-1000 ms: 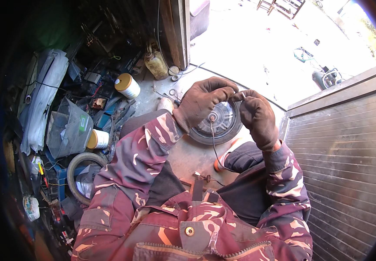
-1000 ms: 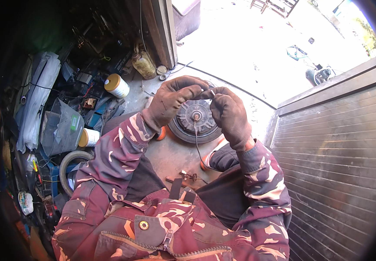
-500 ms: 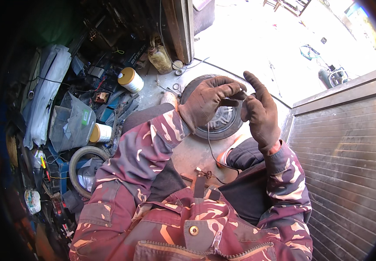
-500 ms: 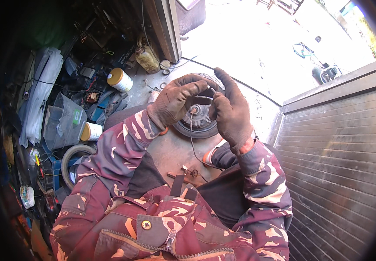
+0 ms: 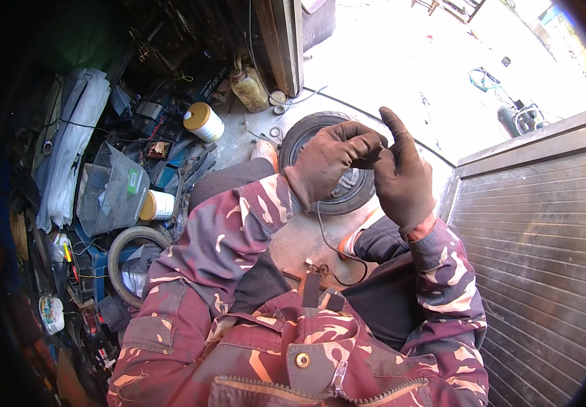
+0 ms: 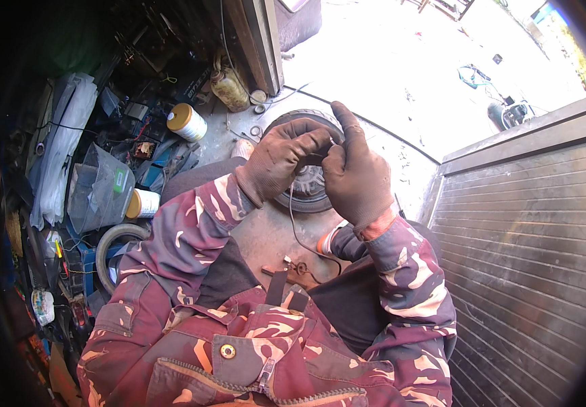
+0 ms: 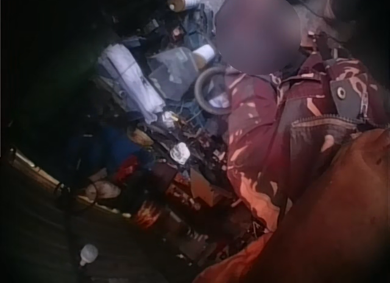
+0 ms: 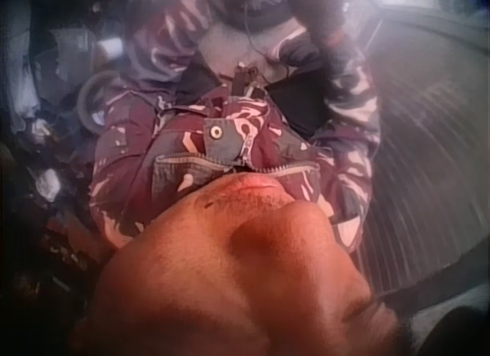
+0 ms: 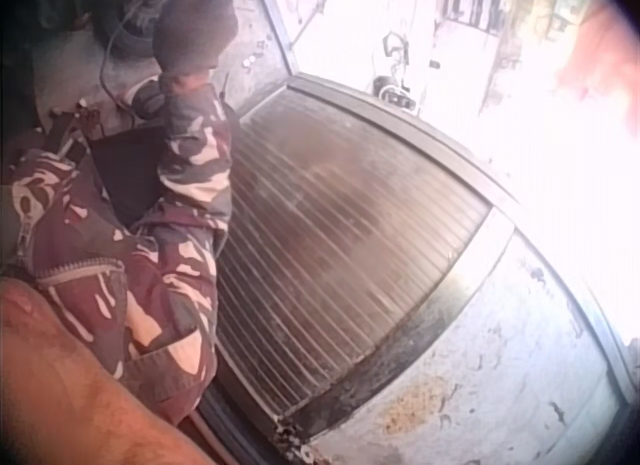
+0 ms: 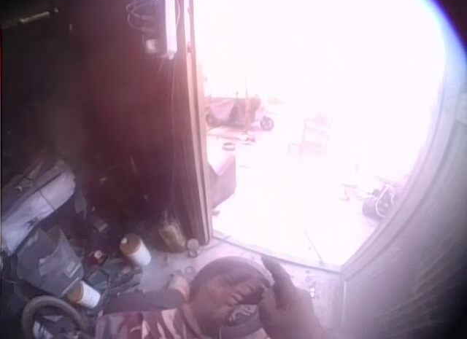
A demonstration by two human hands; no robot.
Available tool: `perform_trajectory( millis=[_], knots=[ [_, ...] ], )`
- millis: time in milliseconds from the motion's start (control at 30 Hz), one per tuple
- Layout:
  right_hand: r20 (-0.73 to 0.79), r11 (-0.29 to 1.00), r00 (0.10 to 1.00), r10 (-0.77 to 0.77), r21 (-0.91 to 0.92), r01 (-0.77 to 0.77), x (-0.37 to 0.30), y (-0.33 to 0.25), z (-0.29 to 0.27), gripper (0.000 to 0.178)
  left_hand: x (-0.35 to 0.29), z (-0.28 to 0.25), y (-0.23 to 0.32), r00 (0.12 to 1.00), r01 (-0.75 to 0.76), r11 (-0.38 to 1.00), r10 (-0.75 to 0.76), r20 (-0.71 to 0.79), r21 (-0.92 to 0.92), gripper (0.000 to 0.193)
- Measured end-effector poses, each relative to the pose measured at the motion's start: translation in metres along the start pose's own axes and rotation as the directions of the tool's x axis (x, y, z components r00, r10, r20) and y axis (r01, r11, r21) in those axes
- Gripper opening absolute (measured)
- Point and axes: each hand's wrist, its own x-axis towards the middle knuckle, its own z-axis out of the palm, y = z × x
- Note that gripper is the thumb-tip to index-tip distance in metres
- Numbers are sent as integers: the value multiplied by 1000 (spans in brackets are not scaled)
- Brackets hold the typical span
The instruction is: The person sits on the floor and uses a screwdriver to adjust components on a motorcycle wheel hub. They repeatedly insert and turn the screwdriver in the hub while holding the wheel steady with the other hand.
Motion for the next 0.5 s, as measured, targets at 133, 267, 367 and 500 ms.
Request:
perform_trajectory(
  millis=[133, 267, 367, 500],
  knots=[
    [-18, 998, 998, -63, -5, 63, -2, 3, 2, 61, 0, 4, -4, 999, -33, 999, 33, -31, 0, 24],
    [18, 964, 1000, 25, 264, -29, 4, 7, 7, 61, -2, 5, -7, 999, -25, 998, 27, -18, 63, 24],
    [52, 945, 998, 31, 322, -47, 5, 9, 6, 61, -2, 2, -8, 999, -38, 999, 38, -26, 0, 24],
    [101, 884, 991, 85, 452, -122, 3, 7, 5, 61, 1, -4, -6, 1000, -25, 1000, 25, 7, -13, 25]
  ],
)
